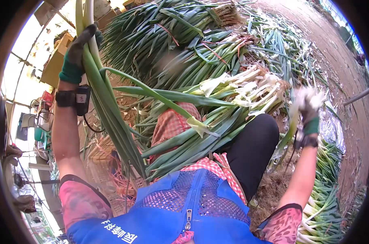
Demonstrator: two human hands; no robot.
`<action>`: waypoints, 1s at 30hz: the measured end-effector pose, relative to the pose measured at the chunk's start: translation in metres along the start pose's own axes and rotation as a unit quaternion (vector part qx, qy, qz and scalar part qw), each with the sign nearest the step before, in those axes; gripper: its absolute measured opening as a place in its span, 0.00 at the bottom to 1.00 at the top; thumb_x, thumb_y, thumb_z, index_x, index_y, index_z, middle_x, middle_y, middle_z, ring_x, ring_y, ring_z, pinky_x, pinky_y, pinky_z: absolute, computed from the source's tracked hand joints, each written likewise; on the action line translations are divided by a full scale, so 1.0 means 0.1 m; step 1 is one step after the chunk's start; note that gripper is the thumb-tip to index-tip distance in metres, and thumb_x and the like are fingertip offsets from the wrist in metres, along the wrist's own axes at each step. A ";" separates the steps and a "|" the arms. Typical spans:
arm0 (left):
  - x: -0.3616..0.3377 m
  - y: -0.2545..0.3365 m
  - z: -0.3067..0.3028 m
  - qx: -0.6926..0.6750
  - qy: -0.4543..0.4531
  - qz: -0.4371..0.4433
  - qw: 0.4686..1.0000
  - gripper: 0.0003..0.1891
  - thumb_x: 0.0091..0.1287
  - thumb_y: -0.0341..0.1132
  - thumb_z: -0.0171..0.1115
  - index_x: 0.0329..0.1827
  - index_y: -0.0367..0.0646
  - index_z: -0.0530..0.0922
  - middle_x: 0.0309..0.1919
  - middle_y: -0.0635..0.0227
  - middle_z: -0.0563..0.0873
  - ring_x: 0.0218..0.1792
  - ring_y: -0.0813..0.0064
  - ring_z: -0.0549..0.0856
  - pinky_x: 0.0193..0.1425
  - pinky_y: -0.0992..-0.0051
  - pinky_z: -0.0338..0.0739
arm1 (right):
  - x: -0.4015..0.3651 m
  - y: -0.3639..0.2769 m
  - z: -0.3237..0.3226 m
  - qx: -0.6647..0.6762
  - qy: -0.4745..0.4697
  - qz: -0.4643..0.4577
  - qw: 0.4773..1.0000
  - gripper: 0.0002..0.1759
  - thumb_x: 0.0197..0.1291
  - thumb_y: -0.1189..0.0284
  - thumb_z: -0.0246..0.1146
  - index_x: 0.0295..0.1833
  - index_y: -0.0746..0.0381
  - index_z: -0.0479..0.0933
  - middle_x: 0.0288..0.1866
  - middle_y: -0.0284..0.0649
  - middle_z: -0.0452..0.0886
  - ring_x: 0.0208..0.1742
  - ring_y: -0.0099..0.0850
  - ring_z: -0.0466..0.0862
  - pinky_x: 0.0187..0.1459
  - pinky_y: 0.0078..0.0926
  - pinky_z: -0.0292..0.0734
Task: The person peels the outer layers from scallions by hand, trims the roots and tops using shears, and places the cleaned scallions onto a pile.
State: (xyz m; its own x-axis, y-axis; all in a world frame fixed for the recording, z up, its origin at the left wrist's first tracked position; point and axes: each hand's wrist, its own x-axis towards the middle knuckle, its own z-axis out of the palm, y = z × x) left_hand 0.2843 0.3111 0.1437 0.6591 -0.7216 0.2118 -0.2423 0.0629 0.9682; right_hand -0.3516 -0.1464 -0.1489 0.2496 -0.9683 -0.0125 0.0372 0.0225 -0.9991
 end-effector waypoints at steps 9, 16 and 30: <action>-0.23 0.85 0.45 0.034 -0.003 0.103 0.994 0.26 0.71 0.46 0.64 0.67 0.41 0.75 0.47 0.68 0.84 0.48 0.76 0.84 0.54 0.76 0.79 | -2.00 -1.81 4.12 -0.190 -0.432 -0.396 0.788 0.45 0.53 0.52 0.76 0.70 0.64 0.67 0.68 0.58 0.71 0.69 0.50 0.72 0.70 0.38 0.67; 0.15 1.22 -0.85 0.165 0.180 0.063 0.968 0.26 0.67 0.55 0.66 0.57 0.41 0.81 0.37 0.70 0.80 0.36 0.79 0.79 0.41 0.78 0.75 | -2.88 -0.23 3.46 -0.276 -0.639 -0.257 0.670 0.16 0.61 0.59 0.64 0.48 0.56 0.83 0.38 0.46 0.86 0.39 0.49 0.85 0.44 0.44 0.79; -0.64 0.17 0.09 0.417 -0.099 0.005 0.904 0.19 0.62 0.38 0.70 0.52 0.38 0.78 0.31 0.66 0.84 0.28 0.78 0.80 0.32 0.75 0.77 | 0.21 -3.48 2.44 -0.507 0.127 -0.546 0.654 0.39 0.53 0.53 0.71 0.64 0.66 0.71 0.48 0.53 0.79 0.45 0.44 0.80 0.48 0.39 0.77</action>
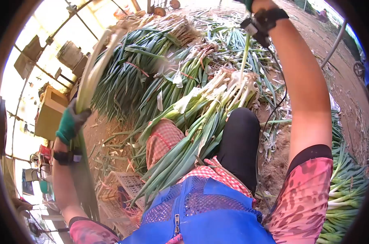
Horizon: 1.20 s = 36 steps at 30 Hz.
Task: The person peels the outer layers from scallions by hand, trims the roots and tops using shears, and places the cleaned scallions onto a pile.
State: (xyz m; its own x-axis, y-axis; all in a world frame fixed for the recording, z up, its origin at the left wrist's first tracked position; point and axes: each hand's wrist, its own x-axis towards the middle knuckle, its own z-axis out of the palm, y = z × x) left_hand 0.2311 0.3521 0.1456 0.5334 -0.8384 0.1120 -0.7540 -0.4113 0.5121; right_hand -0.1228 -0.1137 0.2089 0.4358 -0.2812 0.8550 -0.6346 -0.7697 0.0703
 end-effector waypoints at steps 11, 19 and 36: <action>-0.43 1.42 2.01 -0.231 -0.391 0.055 0.889 0.18 0.63 0.32 0.68 0.54 0.38 0.76 0.35 0.75 0.79 0.34 0.82 0.76 0.38 0.76 0.75 | -2.25 -1.66 -0.16 0.136 -0.094 -0.321 0.933 0.07 0.57 0.65 0.60 0.41 0.50 0.74 0.29 0.26 0.78 0.34 0.30 0.83 0.43 0.33 0.77; -0.03 1.70 1.65 -0.266 -0.420 0.225 0.838 0.26 0.71 0.31 0.56 0.71 0.32 0.68 0.58 0.57 0.81 0.60 0.67 0.80 0.68 0.69 0.72 | -2.29 -0.19 -1.45 -0.143 -0.180 -0.270 0.935 0.08 0.53 0.66 0.67 0.40 0.48 0.77 0.35 0.27 0.83 0.36 0.26 0.85 0.36 0.26 0.84; 1.91 0.69 1.28 -0.326 -0.015 0.106 0.939 0.22 0.78 0.41 0.51 0.67 0.36 0.72 0.52 0.60 0.83 0.50 0.70 0.82 0.57 0.70 0.75 | -4.14 0.98 -6.67 -0.640 -0.150 0.076 0.749 0.34 0.48 0.62 0.74 0.61 0.57 0.74 0.53 0.47 0.81 0.56 0.42 0.81 0.60 0.38 0.75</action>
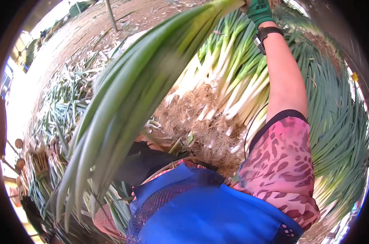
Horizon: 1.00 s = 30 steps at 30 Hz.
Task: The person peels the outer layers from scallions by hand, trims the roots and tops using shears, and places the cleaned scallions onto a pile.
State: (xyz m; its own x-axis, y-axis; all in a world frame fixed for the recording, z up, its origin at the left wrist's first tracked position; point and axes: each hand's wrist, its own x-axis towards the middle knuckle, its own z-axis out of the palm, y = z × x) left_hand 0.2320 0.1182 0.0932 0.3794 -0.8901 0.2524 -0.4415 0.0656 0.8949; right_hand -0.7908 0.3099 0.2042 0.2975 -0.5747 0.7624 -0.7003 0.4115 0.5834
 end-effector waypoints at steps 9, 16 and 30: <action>0.02 -0.25 0.41 -0.011 -0.020 -0.054 0.998 0.20 0.76 0.41 0.54 0.64 0.37 0.74 0.47 0.63 0.83 0.45 0.73 0.82 0.50 0.73 0.76 | -0.70 0.38 -0.36 -0.191 -0.262 0.162 0.932 0.22 0.52 0.69 0.68 0.54 0.52 0.77 0.50 0.43 0.83 0.53 0.46 0.83 0.55 0.45 0.79; 0.07 -0.47 0.61 -0.042 -0.071 -0.090 0.993 0.19 0.75 0.41 0.57 0.62 0.38 0.75 0.43 0.65 0.84 0.41 0.75 0.83 0.45 0.76 0.76 | -1.47 -0.07 -0.22 -0.042 -0.367 0.562 0.740 0.24 0.57 0.60 0.65 0.54 0.64 0.77 0.49 0.58 0.84 0.51 0.57 0.84 0.53 0.49 0.79; -0.91 -0.58 2.13 0.004 -0.435 -0.236 0.869 0.20 0.71 0.43 0.63 0.59 0.39 0.78 0.38 0.68 0.84 0.35 0.79 0.82 0.39 0.78 0.76 | -3.02 -1.15 0.83 0.009 -0.424 0.784 0.453 0.40 0.59 0.51 0.61 0.65 0.74 0.67 0.62 0.59 0.79 0.60 0.45 0.82 0.62 0.40 0.75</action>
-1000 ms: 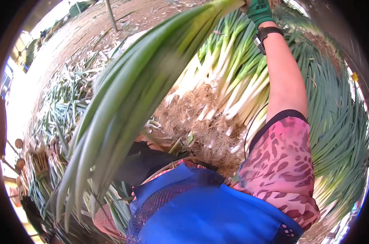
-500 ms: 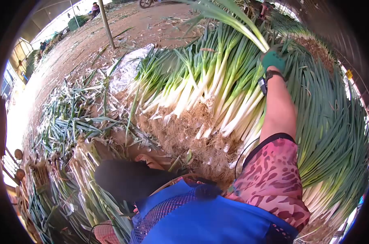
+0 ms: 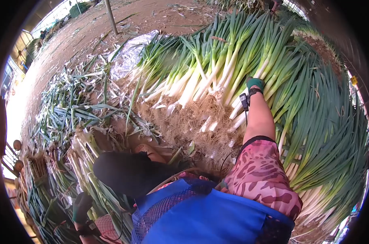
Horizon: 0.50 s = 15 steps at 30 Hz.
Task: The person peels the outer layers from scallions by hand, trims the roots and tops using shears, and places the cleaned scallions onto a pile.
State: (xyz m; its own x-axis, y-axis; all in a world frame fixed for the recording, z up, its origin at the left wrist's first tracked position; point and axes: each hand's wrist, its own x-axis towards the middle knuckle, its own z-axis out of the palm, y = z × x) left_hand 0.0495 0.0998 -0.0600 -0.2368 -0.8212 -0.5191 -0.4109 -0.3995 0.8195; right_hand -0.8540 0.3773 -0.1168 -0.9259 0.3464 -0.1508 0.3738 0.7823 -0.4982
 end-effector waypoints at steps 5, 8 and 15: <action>0.50 -0.28 0.46 0.129 -0.016 0.001 0.992 0.24 0.67 0.45 0.67 0.58 0.34 0.78 0.39 0.70 0.83 0.36 0.81 0.79 0.39 0.77 0.73 | -0.40 0.02 -0.08 0.019 0.069 -0.101 0.992 0.40 0.57 0.51 0.65 0.65 0.69 0.65 0.63 0.54 0.77 0.60 0.45 0.80 0.61 0.39 0.75; 0.76 -0.62 0.42 0.109 -0.060 -0.007 0.992 0.24 0.68 0.44 0.66 0.57 0.32 0.78 0.39 0.68 0.84 0.36 0.80 0.79 0.40 0.76 0.74 | -1.43 -0.09 -0.23 -0.227 0.429 -0.386 0.785 0.39 0.57 0.53 0.67 0.67 0.65 0.66 0.65 0.47 0.74 0.64 0.49 0.75 0.64 0.40 0.72; 0.87 -0.93 0.48 0.124 0.047 0.019 0.991 0.22 0.66 0.39 0.69 0.55 0.31 0.78 0.43 0.64 0.86 0.41 0.75 0.82 0.49 0.74 0.77 | -2.04 -1.07 0.56 -0.131 0.052 -0.584 0.799 0.25 0.62 0.57 0.62 0.56 0.63 0.73 0.58 0.56 0.78 0.58 0.55 0.78 0.60 0.50 0.75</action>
State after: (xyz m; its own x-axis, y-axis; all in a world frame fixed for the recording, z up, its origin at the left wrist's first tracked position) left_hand 0.0248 0.0845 -0.1930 -0.1777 -0.8725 -0.4551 -0.6095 -0.2655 0.7470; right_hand -0.7083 0.1939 -0.0812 -0.6467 -0.6697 0.3651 -0.7318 0.6797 -0.0494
